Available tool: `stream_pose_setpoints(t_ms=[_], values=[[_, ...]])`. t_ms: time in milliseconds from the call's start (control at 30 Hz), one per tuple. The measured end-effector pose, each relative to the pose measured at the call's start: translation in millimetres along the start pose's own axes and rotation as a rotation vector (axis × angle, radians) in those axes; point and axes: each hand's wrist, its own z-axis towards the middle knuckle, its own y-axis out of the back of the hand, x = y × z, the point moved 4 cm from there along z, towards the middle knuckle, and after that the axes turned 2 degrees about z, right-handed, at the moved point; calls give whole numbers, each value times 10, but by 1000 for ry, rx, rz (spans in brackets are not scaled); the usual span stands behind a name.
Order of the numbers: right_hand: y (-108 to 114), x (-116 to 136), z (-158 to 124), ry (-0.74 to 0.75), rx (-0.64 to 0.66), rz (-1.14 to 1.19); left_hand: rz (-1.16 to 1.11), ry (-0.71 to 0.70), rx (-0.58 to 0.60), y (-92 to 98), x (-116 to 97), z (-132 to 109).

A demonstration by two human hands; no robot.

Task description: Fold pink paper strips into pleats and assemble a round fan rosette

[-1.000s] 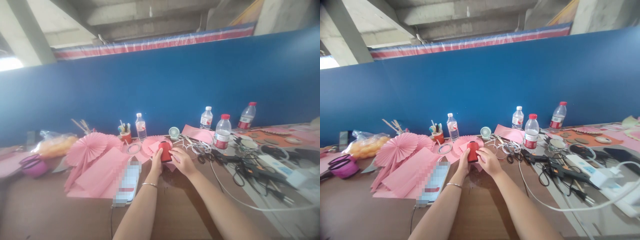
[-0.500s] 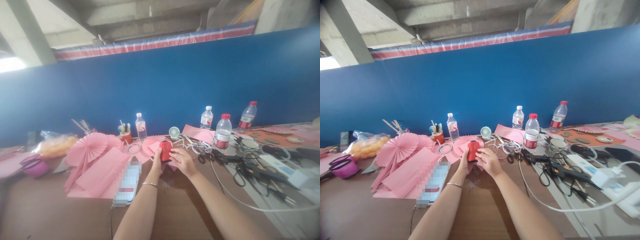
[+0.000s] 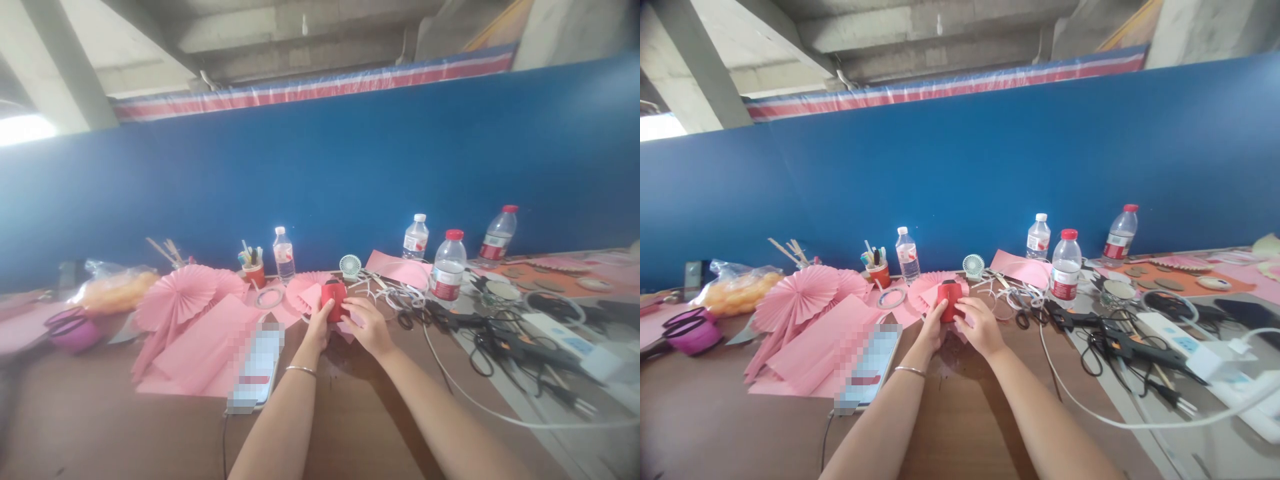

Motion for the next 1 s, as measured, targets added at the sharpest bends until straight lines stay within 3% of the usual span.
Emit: stream_pose_setpoints(t_ms=[200,333,433,767,1000], values=[[-18,-45,-4,-22,-2,-11,256,-111,-81,69,22,33],[-15,-120,-13,-137,-48,10,608,-254,-158,66,-66,10],[-29,-142,-32,-216,-85,38,745,-292,-198,28,-121,-29],[-72,-208,-67,-521,-188,113,762,-294,-309,-94,-208,-174],[-68,-251,-50,-553,-149,15,869,-280,-281,-87,-167,-178]])
